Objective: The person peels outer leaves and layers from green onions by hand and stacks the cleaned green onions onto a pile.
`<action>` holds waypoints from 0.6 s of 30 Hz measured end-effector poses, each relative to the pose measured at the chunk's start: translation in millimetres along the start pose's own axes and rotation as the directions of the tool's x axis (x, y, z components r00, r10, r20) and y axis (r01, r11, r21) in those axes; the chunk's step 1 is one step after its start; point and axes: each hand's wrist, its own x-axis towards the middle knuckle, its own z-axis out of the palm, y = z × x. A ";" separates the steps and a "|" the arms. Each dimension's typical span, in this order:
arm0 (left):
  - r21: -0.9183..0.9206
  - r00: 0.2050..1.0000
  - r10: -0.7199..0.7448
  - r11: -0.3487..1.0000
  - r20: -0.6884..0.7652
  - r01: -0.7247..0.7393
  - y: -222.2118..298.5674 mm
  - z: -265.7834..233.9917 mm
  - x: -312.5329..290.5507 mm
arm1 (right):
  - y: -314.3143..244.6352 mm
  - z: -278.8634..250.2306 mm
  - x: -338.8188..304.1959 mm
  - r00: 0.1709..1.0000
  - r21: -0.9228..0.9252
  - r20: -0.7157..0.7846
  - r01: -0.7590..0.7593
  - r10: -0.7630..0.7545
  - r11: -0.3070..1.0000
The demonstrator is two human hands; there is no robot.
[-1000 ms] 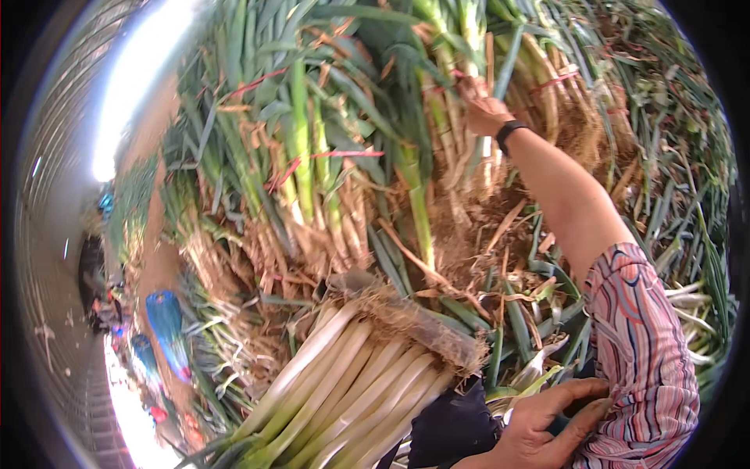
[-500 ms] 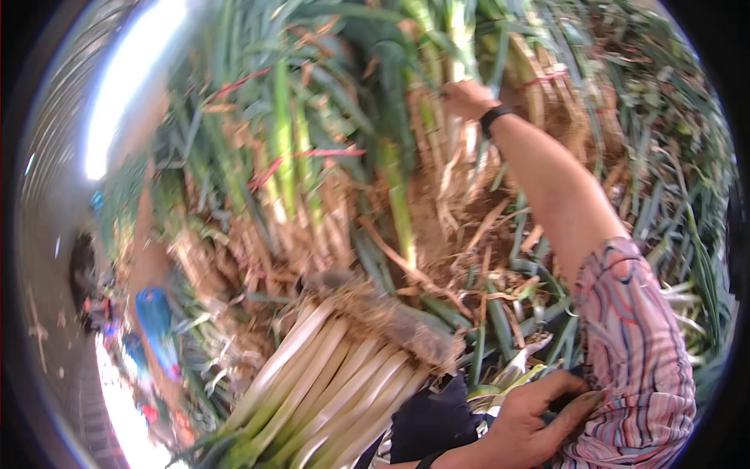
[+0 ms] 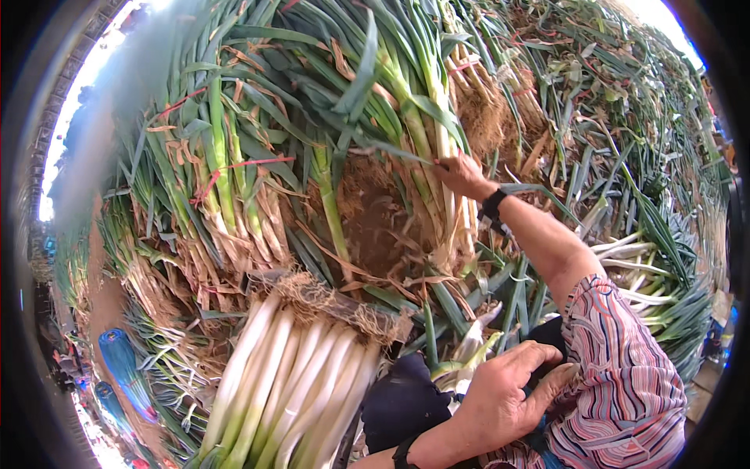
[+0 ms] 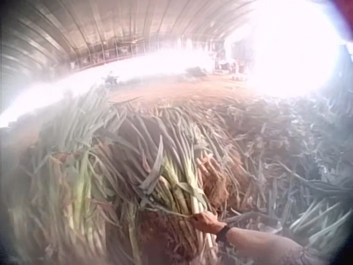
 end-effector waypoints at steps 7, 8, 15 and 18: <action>0.245 0.996 -0.031 0.970 0.087 0.009 -11.7 22.8 -29.4 | 49.3 49.9 -153.8 0.998 -0.020 0.009 -0.059 0.059 0.998; 0.249 0.994 -0.035 0.968 0.105 0.008 -14.5 26.3 -30.2 | 55.7 55.1 -162.4 0.977 0.080 -0.193 0.111 -0.094 0.991; 0.482 0.982 -0.076 0.876 0.176 -0.018 -27.1 47.0 -39.8 | 67.1 46.4 -190.4 0.890 0.112 -0.346 -0.276 0.298 0.954; 0.595 0.970 -0.076 0.800 0.229 -0.078 -38.5 61.2 -47.5 | 77.0 28.9 -214.5 0.881 -0.007 0.117 -0.460 0.458 0.888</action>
